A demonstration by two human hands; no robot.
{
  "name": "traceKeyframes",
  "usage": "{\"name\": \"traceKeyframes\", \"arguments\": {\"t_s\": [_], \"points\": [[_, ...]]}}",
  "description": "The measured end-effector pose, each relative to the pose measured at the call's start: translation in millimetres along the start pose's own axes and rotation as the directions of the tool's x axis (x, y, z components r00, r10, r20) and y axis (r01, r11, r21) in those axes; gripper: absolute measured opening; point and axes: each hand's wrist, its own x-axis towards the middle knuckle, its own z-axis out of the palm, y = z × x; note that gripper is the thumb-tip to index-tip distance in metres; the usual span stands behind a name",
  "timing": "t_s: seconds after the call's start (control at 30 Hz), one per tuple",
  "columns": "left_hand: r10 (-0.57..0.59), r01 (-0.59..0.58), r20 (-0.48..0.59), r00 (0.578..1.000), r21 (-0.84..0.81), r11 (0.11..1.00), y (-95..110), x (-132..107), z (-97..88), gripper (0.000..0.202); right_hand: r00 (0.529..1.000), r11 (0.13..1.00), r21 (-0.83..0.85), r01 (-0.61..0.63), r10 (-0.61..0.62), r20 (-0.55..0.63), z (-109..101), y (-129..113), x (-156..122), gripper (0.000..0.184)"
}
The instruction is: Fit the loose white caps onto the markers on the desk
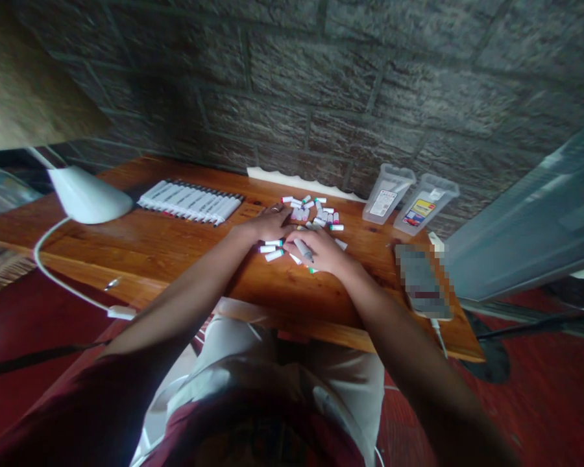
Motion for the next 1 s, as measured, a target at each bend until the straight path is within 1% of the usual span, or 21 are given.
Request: {"name": "traceKeyframes", "arguments": {"t_s": [0.1, 0.23, 0.5, 0.7, 0.87, 1.0], "points": [[-0.006, 0.006, 0.002, 1.000, -0.006, 1.000, 0.7, -3.0, -2.2, 0.068, 1.000, 1.000, 0.021, -0.016, 0.016, -0.021, 0.3, -0.8, 0.2, 0.020], [-0.011, 0.011, 0.019, 1.000, -0.017, 1.000, 1.5, -5.5, -3.1, 0.069, 0.999, 0.999, 0.051, -0.001, 0.003, -0.043, 1.5, 0.1, -0.2, 0.022], [-0.030, 0.031, 0.013, 0.999, -0.058, 0.998, 1.1, -5.8, -0.7, 0.068, 0.999, 0.998, 0.057, -0.028, 0.030, -0.038, 0.9, -0.7, -1.4, 0.022], [-0.038, 0.038, -0.004, 0.999, -0.042, 0.998, 1.6, -5.0, 1.9, 0.069, 0.998, 0.996, 0.089, -0.024, 0.030, -0.061, 1.0, -2.2, -0.7, 0.023], [-0.027, 0.027, -0.002, 1.000, -0.026, 0.999, -0.5, -4.7, 2.5, 0.068, 0.996, 0.995, 0.092, -0.047, 0.054, -0.070, 1.9, -3.8, -0.8, 0.024], [-0.030, 0.030, -0.001, 1.000, -0.023, 0.999, -1.6, -5.1, 1.7, 0.067, 0.993, 0.994, 0.103, -0.026, 0.037, -0.108, 2.7, -3.5, -0.9, 0.023]]}}
